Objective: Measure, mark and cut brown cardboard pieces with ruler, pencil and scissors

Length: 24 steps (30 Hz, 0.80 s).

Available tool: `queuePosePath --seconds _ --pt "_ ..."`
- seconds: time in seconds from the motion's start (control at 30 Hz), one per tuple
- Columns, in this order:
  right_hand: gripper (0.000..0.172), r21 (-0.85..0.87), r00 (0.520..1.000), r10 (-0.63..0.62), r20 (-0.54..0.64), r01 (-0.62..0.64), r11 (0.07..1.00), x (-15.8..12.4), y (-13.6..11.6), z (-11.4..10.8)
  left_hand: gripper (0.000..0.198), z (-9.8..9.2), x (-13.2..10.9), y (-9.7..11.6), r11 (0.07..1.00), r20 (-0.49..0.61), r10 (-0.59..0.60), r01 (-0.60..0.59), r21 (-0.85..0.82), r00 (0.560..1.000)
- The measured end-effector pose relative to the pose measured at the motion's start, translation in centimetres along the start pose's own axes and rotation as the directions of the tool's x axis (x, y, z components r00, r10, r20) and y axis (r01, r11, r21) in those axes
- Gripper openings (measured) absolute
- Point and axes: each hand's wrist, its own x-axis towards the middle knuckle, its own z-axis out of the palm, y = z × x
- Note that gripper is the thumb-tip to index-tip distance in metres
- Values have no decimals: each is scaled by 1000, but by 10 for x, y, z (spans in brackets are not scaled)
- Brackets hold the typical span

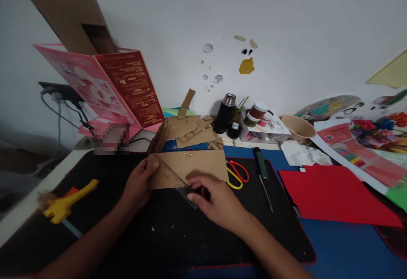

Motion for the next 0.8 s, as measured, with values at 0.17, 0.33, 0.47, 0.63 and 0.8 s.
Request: queuePosePath --seconds 0.17,0.33,0.47,0.63,0.8 --pt "34 -58 992 122 24 -120 991 -5 19 9 66 -2 1 0 999 -13 43 -42 13 999" --pt "19 39 994 101 -28 -100 994 0 25 8 66 -3 0 -4 999 43 39 -40 31 998" --pt "29 112 987 144 -68 -135 984 3 26 2 66 -4 1 -4 999 58 29 -31 35 998" --pt "38 153 984 178 3 -177 972 3 18 3 67 -2 0 -2 1000 49 14 -15 27 999" --pt "53 265 975 165 -149 -121 957 -3 -19 -16 62 -2 -1 -1 999 42 0 -1 33 999"
